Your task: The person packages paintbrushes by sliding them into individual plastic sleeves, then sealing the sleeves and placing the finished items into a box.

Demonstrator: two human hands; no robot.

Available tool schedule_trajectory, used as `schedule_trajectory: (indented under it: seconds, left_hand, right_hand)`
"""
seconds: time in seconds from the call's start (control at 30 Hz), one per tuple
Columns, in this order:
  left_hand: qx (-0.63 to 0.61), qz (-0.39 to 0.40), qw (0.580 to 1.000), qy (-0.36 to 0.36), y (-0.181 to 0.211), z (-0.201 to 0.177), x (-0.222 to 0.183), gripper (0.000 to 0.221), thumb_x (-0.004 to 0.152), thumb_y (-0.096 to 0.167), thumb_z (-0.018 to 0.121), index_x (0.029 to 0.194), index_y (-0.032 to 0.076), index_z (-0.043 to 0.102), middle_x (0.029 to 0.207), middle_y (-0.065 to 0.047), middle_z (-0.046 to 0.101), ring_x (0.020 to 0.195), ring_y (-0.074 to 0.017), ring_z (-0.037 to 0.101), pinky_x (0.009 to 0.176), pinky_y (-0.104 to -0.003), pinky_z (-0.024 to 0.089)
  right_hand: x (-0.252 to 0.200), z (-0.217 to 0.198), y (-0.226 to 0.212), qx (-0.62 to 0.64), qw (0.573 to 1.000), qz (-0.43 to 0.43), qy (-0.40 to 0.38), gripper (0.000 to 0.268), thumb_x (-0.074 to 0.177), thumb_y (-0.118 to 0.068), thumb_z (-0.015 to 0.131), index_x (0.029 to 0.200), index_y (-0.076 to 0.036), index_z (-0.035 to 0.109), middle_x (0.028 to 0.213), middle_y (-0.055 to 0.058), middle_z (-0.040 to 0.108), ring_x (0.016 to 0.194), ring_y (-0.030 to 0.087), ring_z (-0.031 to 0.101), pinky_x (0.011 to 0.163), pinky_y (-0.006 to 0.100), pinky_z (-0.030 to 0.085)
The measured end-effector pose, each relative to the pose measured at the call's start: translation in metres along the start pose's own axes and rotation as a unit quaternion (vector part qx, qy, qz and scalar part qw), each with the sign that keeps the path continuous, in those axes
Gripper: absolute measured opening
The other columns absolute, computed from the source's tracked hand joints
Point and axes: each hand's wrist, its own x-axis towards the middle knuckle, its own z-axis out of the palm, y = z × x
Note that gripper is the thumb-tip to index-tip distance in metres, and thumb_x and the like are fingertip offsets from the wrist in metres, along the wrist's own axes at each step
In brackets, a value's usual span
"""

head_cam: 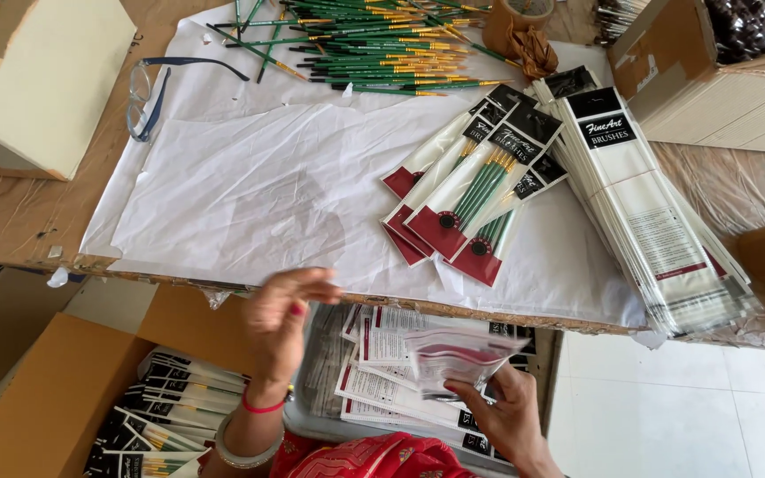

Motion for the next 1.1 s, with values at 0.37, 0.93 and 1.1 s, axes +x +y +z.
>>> schedule_trajectory:
  seconds: [0.37,0.93,1.1]
  left_hand:
    - [0.26,-0.224,0.871,-0.351,0.039,0.1,-0.001,0.024,0.108,0.011,0.06,0.124,0.004,0.076,0.077,-0.02,0.077,0.058,-0.029,0.061,0.06,-0.033,0.047]
    - [0.123,-0.023,0.918,-0.376,0.03,0.102,-0.027,0.029,0.104,-0.004,0.057,0.132,-0.002,0.061,0.107,-0.018,0.077,0.083,-0.0159,0.074,0.066,-0.026,0.056]
    - [0.085,-0.069,0.926,-0.36,0.013,0.083,-0.022,0.034,0.104,0.004,0.052,0.137,0.0,0.06,0.114,-0.013,0.08,0.053,-0.0034,0.057,0.049,-0.02,0.051]
  right_hand:
    - [0.035,-0.042,-0.068,-0.009,0.942,-0.199,0.27,0.037,0.079,-0.001,0.08,0.112,-0.004,0.063,0.111,0.009,0.068,0.104,0.019,0.069,0.091,0.03,0.057]
    - [0.07,-0.082,-0.107,-0.241,0.903,-0.338,0.111,0.019,0.077,-0.008,0.082,0.093,-0.002,0.074,0.09,0.011,0.075,0.079,0.02,0.073,0.069,0.032,0.06]
    - [0.032,-0.13,-0.008,-0.083,0.924,-0.121,0.353,0.014,0.093,0.001,0.072,0.107,-0.002,0.074,0.097,0.012,0.075,0.082,0.017,0.074,0.073,0.026,0.062]
